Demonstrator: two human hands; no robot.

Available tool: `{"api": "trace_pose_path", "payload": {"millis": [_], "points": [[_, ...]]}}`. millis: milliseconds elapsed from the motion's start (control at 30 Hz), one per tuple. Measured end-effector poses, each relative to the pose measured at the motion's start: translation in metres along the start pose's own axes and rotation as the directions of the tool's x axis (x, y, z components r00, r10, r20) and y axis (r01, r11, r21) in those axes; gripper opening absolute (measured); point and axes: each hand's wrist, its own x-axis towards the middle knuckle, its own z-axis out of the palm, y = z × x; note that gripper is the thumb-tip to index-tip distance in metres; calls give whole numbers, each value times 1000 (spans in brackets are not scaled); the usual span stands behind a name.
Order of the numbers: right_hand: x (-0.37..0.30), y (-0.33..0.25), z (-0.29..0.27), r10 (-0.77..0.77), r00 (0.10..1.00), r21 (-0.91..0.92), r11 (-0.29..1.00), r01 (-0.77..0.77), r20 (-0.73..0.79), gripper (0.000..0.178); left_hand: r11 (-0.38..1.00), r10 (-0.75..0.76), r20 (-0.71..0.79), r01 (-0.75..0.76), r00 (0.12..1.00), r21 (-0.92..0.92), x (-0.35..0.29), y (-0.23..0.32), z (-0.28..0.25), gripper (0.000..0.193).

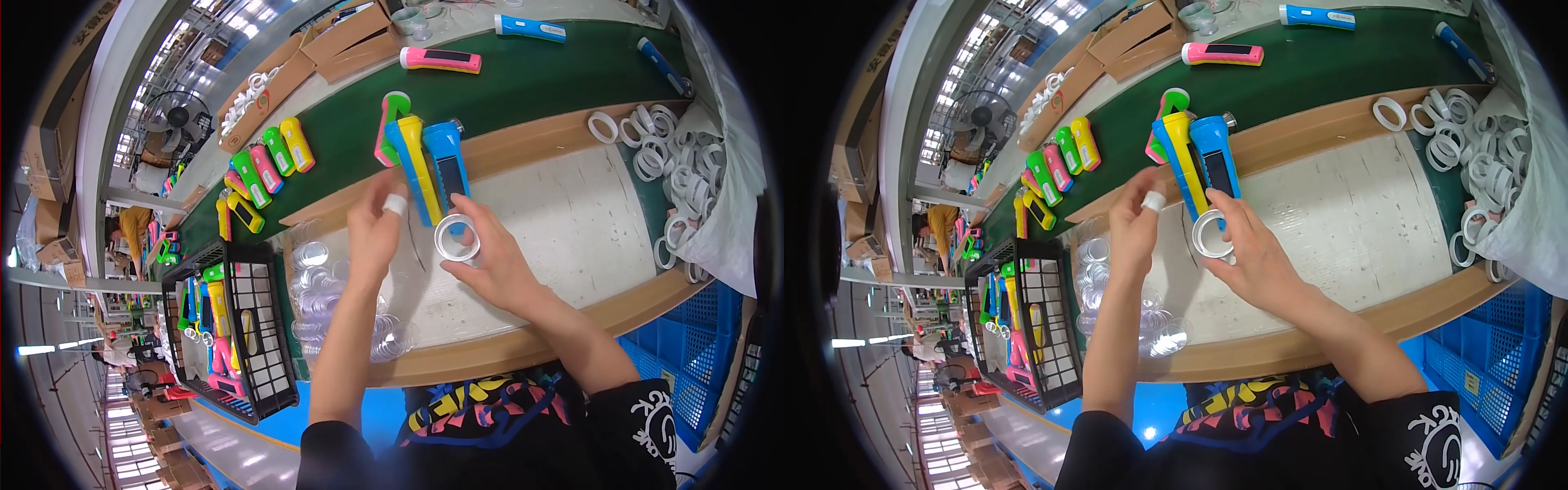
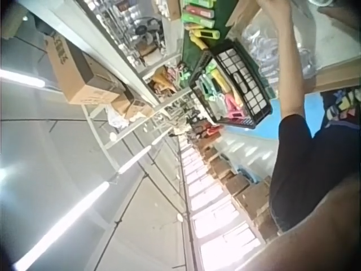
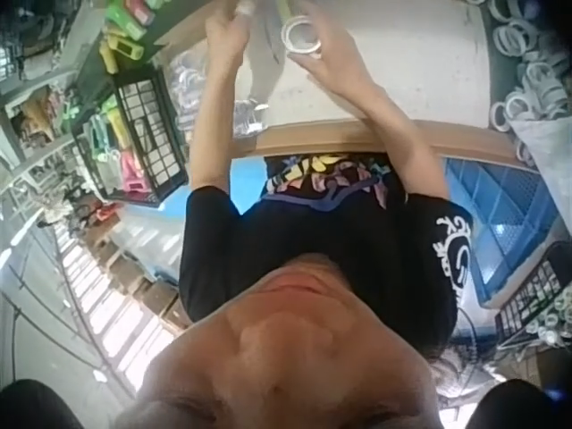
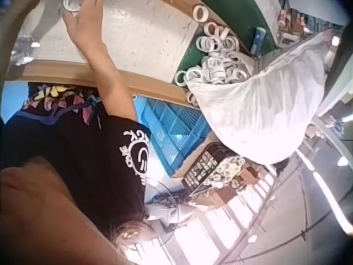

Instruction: Assembling plastic flashlights by attaching heads to bodies at an industrial workbench.

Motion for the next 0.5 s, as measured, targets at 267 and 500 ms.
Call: {"api": "trace_pose_path", "payload": {"millis": [267, 500], "points": [[3, 0, -8, 47, 999, 86, 995, -45, -15, 72, 987, 69, 29, -64, 997, -147, 13, -28, 24, 68], [3, 2, -10, 13, 999, 65, 998, -9, -47, 73, 998, -60, 306, 67, 950, -12, -69, 39, -74, 62]]}}
